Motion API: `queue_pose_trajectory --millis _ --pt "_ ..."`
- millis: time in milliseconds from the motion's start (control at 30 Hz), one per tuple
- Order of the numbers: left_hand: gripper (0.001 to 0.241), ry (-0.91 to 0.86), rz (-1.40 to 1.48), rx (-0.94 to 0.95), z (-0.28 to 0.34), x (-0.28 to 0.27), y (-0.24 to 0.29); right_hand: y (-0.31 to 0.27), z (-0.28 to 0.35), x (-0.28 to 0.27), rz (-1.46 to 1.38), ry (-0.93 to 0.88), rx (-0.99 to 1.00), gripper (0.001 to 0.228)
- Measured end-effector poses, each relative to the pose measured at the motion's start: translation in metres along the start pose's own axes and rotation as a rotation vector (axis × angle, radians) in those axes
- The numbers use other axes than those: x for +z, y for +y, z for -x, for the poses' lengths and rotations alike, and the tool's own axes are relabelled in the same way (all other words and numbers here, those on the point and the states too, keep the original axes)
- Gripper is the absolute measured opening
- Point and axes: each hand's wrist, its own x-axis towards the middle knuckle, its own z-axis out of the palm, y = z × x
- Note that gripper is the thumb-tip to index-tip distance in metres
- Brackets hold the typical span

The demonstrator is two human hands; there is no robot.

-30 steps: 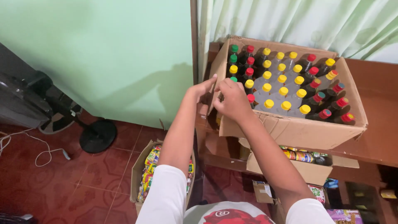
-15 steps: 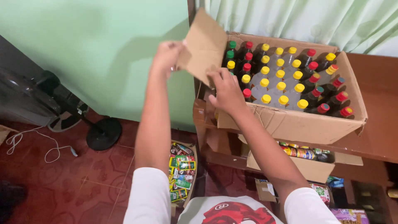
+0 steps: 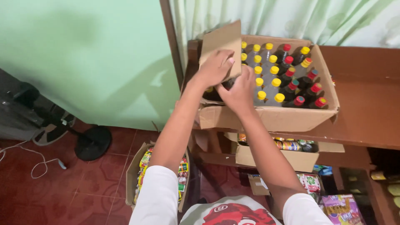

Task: Organizing bottles of sauce and snack packets on pantry shelves and packing them into a cardboard box.

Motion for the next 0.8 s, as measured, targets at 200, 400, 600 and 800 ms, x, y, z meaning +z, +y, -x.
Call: queue_pose_trajectory --millis 200,400,600,800 --pt "0.055 -0.220 -0.618 -0.180 0.026 0.063 0.014 0.072 0.015 -0.101 0.279 0.038 -0.001 0.050" --pt "0.052 -0.384 -0.578 -0.441 0.016 0.037 0.066 0.198 0.054 -0.202 0.370 0.231 0.418 0.044" --pt "0.066 -0.417 -0.640 -0.502 0.006 0.046 0.070 0.296 0.093 -0.205 -0.538 -0.093 1.540 0.090" --pt "0.067 -0.392 -0.701 -0.491 0.009 0.047 0.068 0.299 0.109 -0.202 -0.765 0.521 0.987 0.051"
